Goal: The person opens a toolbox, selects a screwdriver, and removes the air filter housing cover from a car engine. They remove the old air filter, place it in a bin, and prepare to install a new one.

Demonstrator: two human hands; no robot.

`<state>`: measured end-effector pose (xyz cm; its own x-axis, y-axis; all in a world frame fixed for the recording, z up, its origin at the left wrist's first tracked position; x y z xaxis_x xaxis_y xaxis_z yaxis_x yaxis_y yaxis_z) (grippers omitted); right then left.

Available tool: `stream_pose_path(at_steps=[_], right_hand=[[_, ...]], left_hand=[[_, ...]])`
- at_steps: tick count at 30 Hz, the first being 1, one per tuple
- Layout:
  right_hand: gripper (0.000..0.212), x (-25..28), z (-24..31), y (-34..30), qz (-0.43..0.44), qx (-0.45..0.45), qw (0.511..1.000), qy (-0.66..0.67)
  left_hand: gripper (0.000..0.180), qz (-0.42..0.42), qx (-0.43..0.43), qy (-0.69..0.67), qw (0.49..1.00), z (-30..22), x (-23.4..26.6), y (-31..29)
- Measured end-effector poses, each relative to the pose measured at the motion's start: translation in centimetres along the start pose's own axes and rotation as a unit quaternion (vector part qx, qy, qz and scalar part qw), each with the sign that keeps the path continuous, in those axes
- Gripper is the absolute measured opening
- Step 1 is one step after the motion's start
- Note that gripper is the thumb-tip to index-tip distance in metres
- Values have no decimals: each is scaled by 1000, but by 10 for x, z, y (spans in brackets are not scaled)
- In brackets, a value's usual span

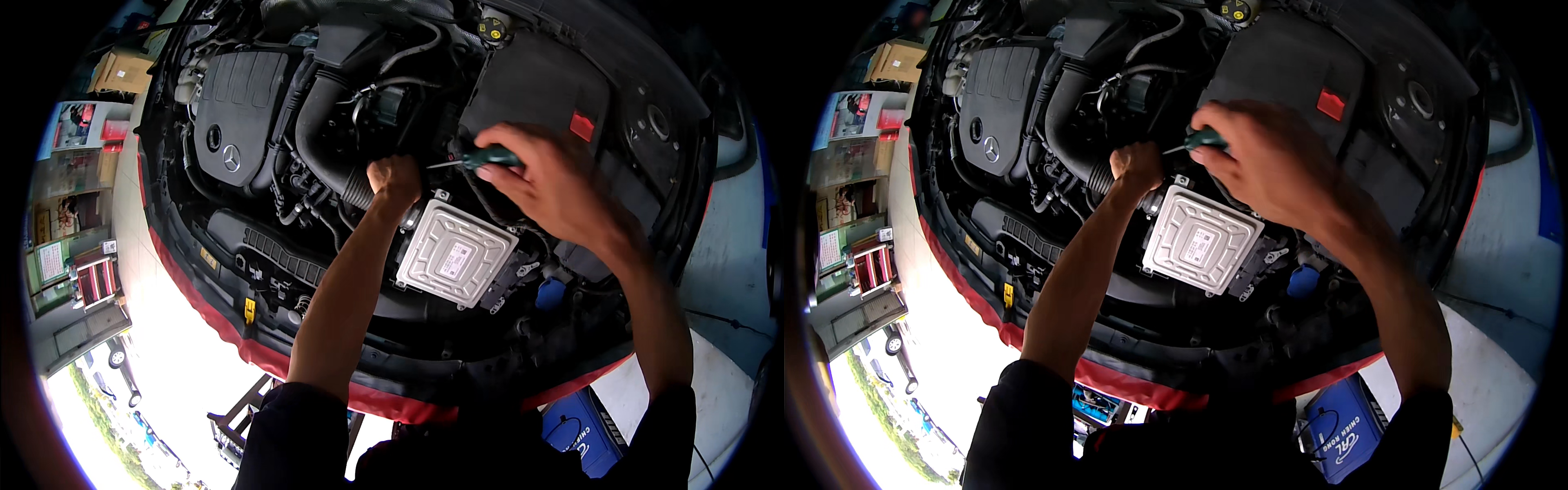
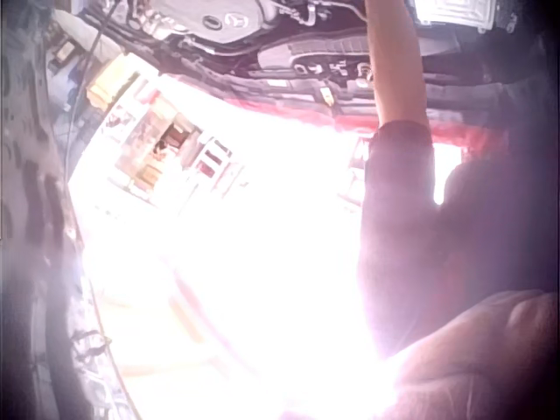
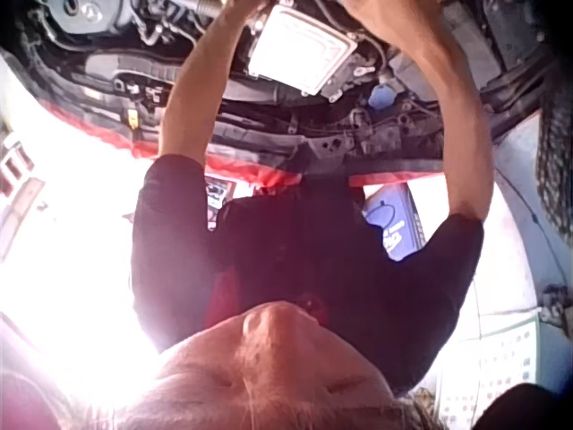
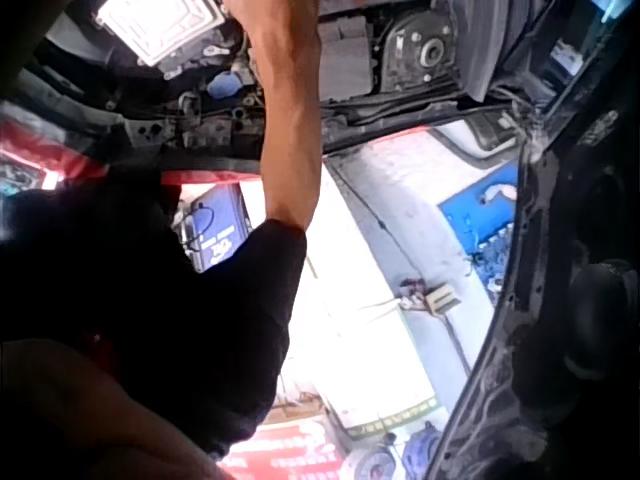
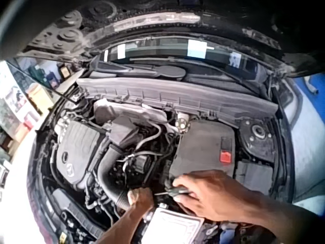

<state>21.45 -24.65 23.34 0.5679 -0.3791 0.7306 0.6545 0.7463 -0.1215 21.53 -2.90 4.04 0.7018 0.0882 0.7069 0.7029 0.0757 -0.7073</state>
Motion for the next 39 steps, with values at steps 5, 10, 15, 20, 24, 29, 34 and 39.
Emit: stream_pose_path(at_steps=[5, 10, 15, 20, 24, 29, 34, 39], right_hand=[[29, 14, -15, -132, -96, -128, 972, 171], [27, -21, -36, -238, -184, -281, 893, 298], [23, -69, -57, -285, -269, -276, 811, 440], [36, -130, -67, -260, -171, -349, 665, 638], [56, -172, -71, -206, -149, -361, 681, 620], [38, -185, -101, -174, -141, -408, 590, 682], [38, -205, -102, -157, -215, -453, 562, 658], [39, -222, -117, -164, -194, -437, 616, 626]], left_hand=[[26, 43, 49, -4, 998, -4, -2, 13], [26, 15, 49, 28, 998, -8, -9, 20], [24, -25, 43, 22, 999, -18, -2, 2], [23, -13, 30, 30, 999, -11, -2, -4], [25, -51, -68, -46, 995, 17, -8, -15], [20, -224, -108, -325, 912, 44, -31, -144], [49, -161, -61, -118, 978, 32, -140, -187], [52, -94, -5, -98, 991, 21, -140, -167]])
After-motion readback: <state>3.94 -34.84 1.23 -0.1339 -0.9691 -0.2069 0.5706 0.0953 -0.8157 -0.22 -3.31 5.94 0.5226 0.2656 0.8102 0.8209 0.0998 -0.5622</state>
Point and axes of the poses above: each hand's wrist, its own y-axis towards the middle knuckle, its own x-axis out of the back of the hand, z = x × y, the point moved 2 cm from there along y, towards the middle knuckle, and after that the axes turned 14 degrees about z, right-handed, at the moved point
